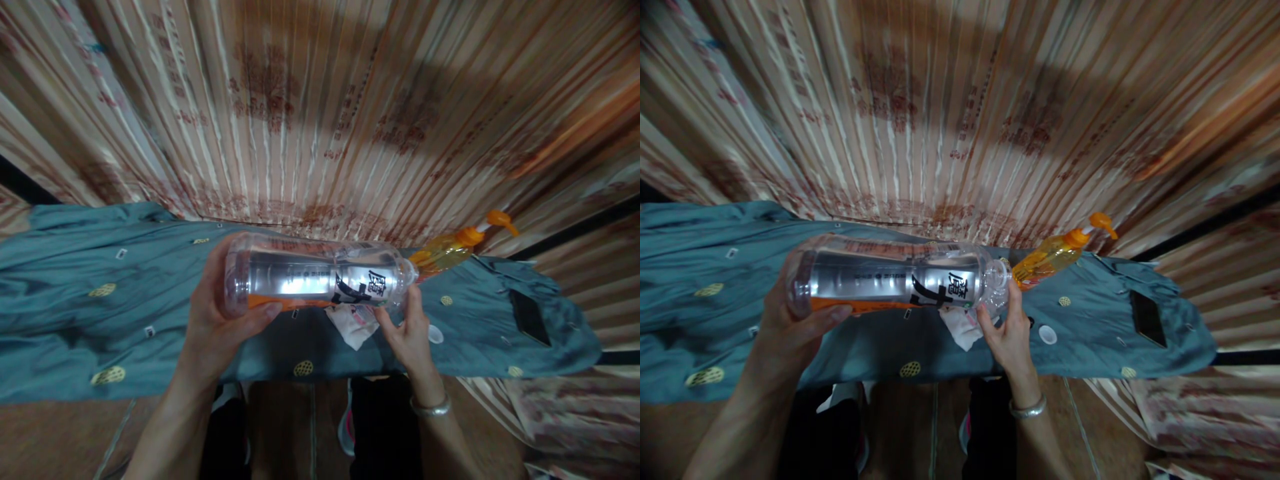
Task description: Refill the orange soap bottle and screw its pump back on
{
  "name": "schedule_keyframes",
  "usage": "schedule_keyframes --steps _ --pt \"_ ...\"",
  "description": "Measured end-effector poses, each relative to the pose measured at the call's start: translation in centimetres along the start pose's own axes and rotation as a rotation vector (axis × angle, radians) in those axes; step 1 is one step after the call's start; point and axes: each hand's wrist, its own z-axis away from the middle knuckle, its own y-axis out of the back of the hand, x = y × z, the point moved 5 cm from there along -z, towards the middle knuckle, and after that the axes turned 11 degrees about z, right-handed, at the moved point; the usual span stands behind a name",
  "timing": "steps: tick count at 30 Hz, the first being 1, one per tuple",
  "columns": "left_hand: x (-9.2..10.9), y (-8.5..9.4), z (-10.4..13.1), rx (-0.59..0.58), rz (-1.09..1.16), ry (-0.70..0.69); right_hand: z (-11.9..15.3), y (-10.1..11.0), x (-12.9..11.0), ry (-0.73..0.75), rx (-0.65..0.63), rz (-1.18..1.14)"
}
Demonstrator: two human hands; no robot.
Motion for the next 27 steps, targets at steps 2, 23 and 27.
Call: schedule_keyframes --steps 2,23,27 --pt "-0.11 0.06 0.05 -0.002 -0.010 0.001 0.01 -0.04 0.01 0.000 -0.009 -0.001" --pt "0.15 -0.31 -0.05 -0.018 -0.015 -0.016 0.03 0.07 -0.06 0.003 0.005 0.015" --pt "0.23 -0.42 -0.13 -0.021 0.025 -0.016 0.10 0.04 0.13 -0.007 0.013 0.025"
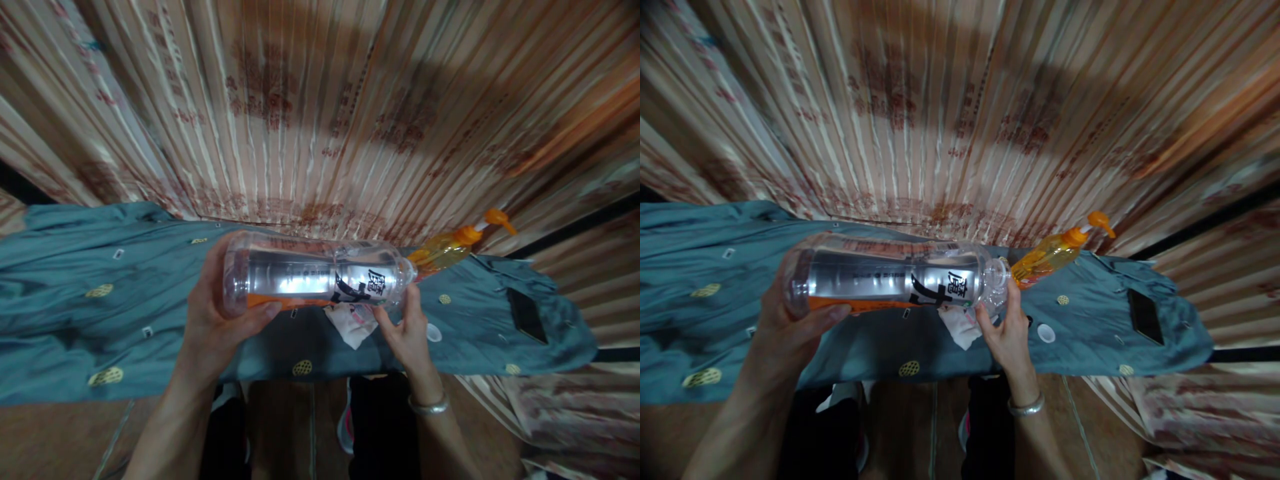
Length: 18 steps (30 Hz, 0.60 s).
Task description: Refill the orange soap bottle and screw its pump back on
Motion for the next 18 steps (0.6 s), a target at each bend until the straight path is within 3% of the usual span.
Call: schedule_keyframes --steps 18 --pt "0.09 -0.35 -0.30 -0.009 0.069 -0.017 0.04 -0.13 0.18 0.033 0.002 0.007"
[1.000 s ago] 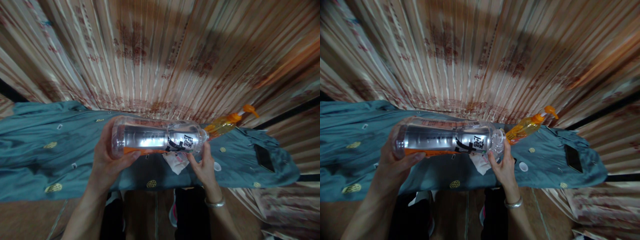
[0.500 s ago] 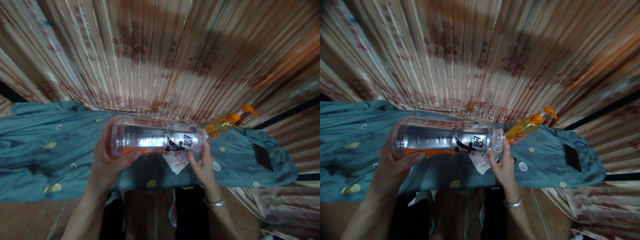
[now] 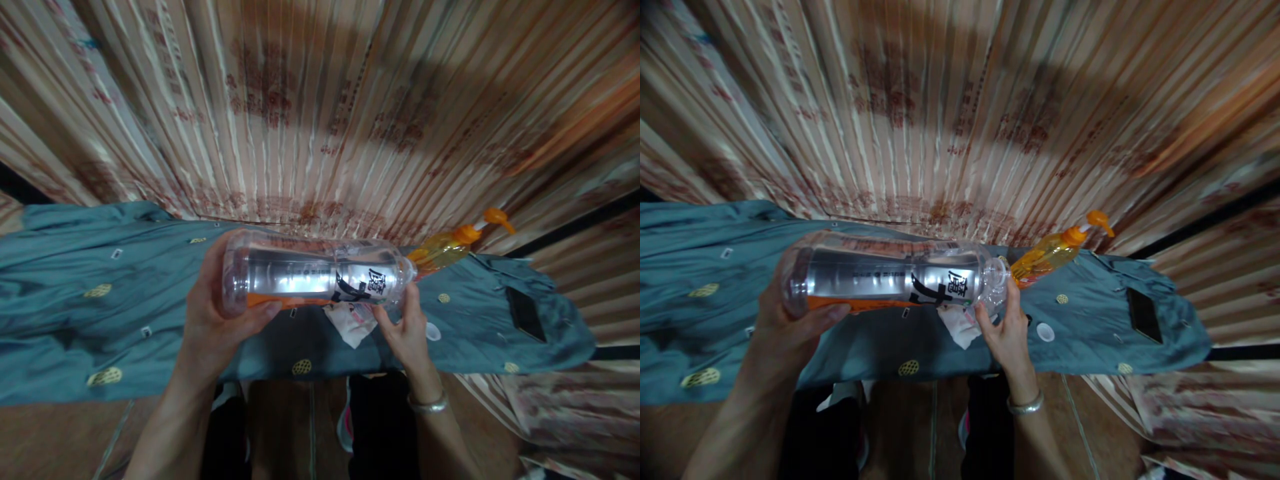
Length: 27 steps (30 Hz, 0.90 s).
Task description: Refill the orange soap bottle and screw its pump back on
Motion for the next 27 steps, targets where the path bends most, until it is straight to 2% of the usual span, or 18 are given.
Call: schedule_keyframes --steps 27 --pt "-0.08 0.33 0.24 -0.015 -0.105 -0.054 0.01 -0.05 0.05 -0.050 -0.010 0.007"
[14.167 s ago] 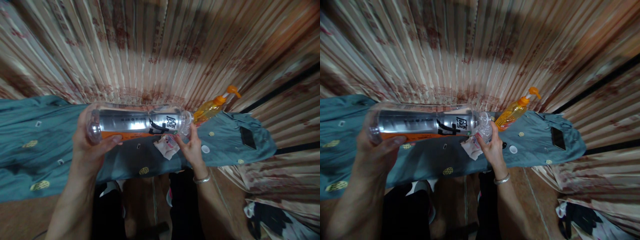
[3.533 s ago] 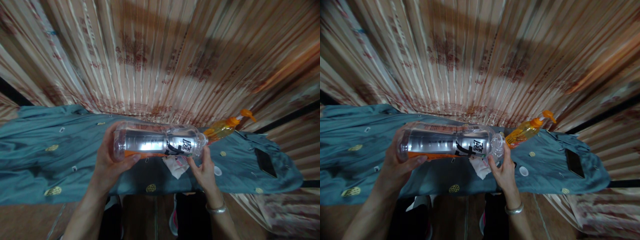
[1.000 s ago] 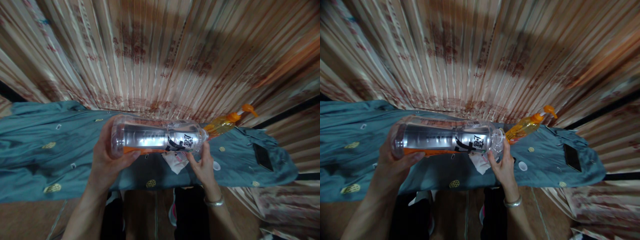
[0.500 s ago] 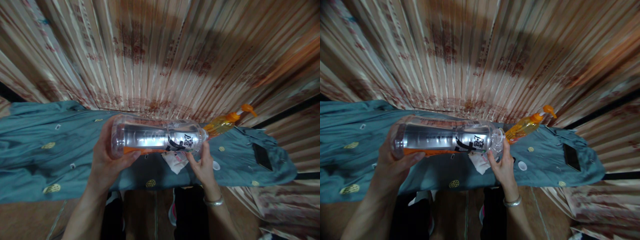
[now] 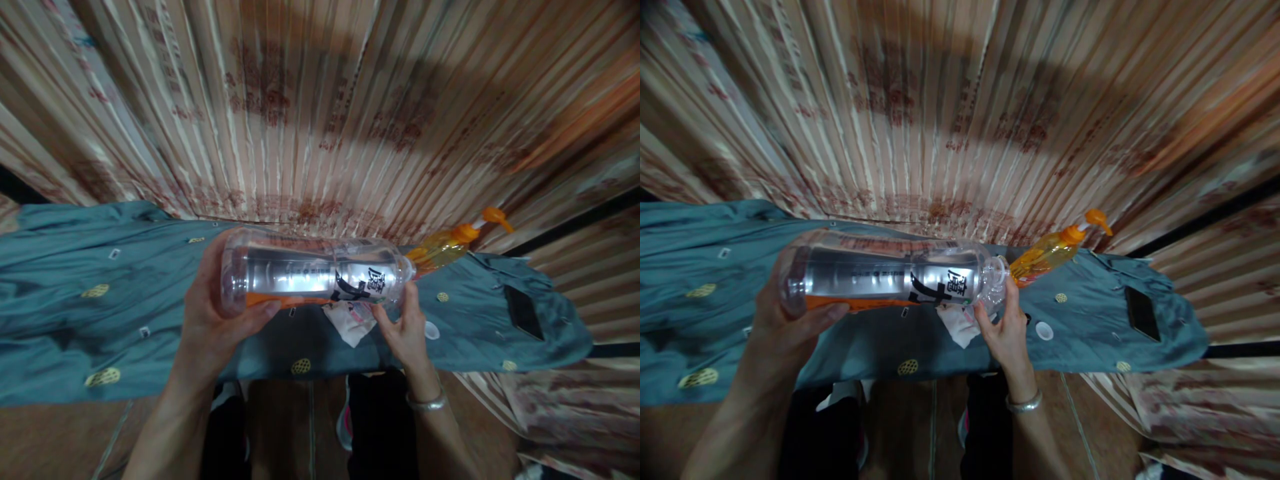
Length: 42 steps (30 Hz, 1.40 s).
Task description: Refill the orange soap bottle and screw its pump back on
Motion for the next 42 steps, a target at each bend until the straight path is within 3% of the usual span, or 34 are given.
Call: schedule_keyframes --steps 42 --pt "0.12 0.02 -0.13 0.009 -0.033 0.017 -0.10 0.17 -0.43 0.035 -0.004 -0.009"
